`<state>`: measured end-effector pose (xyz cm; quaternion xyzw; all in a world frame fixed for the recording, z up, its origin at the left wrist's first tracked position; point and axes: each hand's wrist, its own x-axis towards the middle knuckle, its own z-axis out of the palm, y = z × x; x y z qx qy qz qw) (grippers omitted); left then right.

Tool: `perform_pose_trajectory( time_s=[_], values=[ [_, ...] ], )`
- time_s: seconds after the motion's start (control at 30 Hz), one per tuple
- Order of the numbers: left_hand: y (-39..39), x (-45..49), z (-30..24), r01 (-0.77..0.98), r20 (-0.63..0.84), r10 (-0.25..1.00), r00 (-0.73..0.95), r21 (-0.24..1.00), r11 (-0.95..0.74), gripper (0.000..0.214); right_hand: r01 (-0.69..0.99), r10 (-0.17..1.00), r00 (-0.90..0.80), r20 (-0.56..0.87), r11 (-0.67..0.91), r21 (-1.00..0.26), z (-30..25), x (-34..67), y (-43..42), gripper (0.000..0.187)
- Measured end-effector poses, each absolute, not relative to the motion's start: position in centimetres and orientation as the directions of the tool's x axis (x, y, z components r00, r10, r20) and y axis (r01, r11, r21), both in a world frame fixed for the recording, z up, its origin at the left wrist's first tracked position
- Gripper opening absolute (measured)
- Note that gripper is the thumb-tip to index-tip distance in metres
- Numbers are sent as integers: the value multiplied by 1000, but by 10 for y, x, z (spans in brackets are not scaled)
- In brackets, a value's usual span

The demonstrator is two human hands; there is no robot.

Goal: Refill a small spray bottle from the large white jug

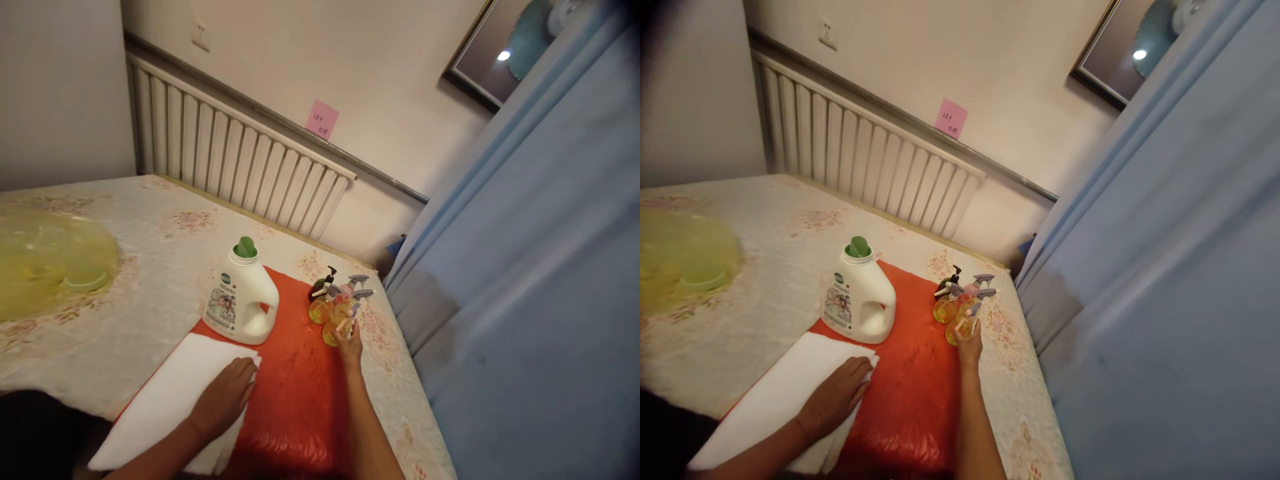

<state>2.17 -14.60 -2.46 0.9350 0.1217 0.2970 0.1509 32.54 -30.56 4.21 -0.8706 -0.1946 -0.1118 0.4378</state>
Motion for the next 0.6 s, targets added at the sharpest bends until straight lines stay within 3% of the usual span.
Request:
perform_pose_trajectory(
  time_s=[0.1,0.2,0.37,0.47,0.6],
  values=[
    [-145,21,-24,137,512,330,793,377,-916,28,307,129,950,284,-557,-772,42,307,-324,76],
    [-144,23,-24,123,496,333,802,408,-905,28,267,118,963,242,-529,-806,37,271,-340,64],
    [-149,33,-18,156,466,409,785,490,-858,45,360,253,929,271,-441,-822,36,192,-345,63],
    [-158,40,-8,163,420,410,810,510,-844,63,449,296,892,342,-484,-752,47,157,-340,65],
    [-169,48,7,270,270,443,855,498,-824,76,554,457,824,335,-530,-641,57,140,-333,69]
  ],
)
